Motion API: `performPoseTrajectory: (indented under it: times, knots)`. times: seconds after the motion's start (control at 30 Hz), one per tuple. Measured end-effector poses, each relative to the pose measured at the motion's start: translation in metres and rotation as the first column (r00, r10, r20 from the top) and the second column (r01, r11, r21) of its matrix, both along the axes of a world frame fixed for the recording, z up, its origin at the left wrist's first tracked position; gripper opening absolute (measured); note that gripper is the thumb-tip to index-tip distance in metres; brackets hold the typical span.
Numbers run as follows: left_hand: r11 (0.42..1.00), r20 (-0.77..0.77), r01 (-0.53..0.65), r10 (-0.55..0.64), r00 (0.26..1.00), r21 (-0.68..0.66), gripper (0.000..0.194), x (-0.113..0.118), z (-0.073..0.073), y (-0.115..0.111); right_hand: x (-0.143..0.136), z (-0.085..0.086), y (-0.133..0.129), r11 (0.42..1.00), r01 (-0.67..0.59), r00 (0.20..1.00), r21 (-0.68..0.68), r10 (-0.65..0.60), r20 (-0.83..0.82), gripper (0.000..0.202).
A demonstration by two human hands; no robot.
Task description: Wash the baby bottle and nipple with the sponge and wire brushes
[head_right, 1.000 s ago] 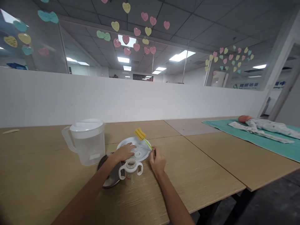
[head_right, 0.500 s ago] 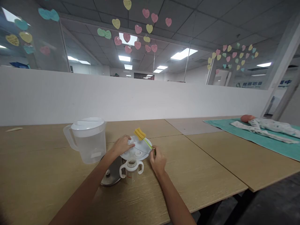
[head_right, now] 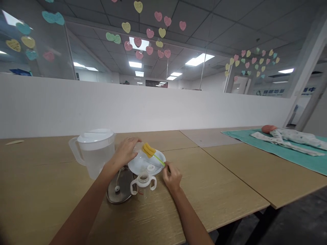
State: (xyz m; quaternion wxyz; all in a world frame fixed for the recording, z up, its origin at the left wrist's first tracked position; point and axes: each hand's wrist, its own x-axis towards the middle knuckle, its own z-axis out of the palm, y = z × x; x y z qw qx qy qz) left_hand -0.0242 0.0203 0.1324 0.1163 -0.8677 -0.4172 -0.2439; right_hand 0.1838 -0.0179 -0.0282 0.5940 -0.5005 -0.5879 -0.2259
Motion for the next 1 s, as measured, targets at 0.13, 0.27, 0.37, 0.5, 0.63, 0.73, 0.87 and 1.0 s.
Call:
performPoseTrajectory:
  times: [0.13, 0.27, 0.37, 0.5, 0.63, 0.73, 0.87, 1.0]
  knots:
    - [0.999, 0.006, 0.029, -0.029, 1.0, 0.028, 0.044, 0.001, 0.004, -0.006, 0.002, -0.003, 0.001, 0.999, 0.015, 1.0, 0.033, -0.014, -0.027, 0.021]
    - [0.997, 0.013, 0.03, -0.031, 0.999, 0.067, 0.045, -0.001, 0.003, -0.004, 0.004, -0.005, 0.003, 0.999, 0.004, 0.997, 0.035, -0.001, -0.074, 0.021]
    - [0.994, 0.004, 0.029, -0.03, 1.0, 0.101, 0.045, -0.004, 0.004, -0.003, 0.004, -0.005, 0.004, 0.998, -0.003, 0.994, 0.056, 0.009, -0.108, 0.021]
    - [0.993, 0.052, 0.001, -0.007, 0.999, 0.116, 0.043, -0.006, 0.006, -0.003, 0.003, -0.004, 0.004, 0.997, 0.009, 0.987, 0.076, 0.003, -0.159, 0.023]
    - [0.984, 0.12, 0.178, -0.174, 0.977, -0.026, 0.046, 0.001, 0.005, -0.009, 0.0, -0.004, 0.002, 0.996, -0.05, 0.999, 0.072, 0.05, -0.004, 0.023]
    - [0.953, 0.153, 0.277, -0.257, 0.954, -0.126, 0.042, 0.008, 0.005, -0.016, 0.0, -0.004, -0.001, 0.996, -0.042, 0.997, 0.075, 0.037, 0.068, 0.022]
    - [0.926, 0.273, 0.31, -0.248, 0.93, -0.214, 0.04, 0.01, 0.009, -0.021, 0.0, -0.003, -0.005, 0.999, 0.02, 0.998, 0.048, -0.023, 0.058, 0.02]
    - [0.893, 0.296, 0.299, -0.201, 0.934, -0.336, 0.042, 0.015, 0.012, -0.029, -0.003, -0.003, -0.006, 0.999, 0.039, 0.998, 0.018, -0.039, 0.041, 0.02]
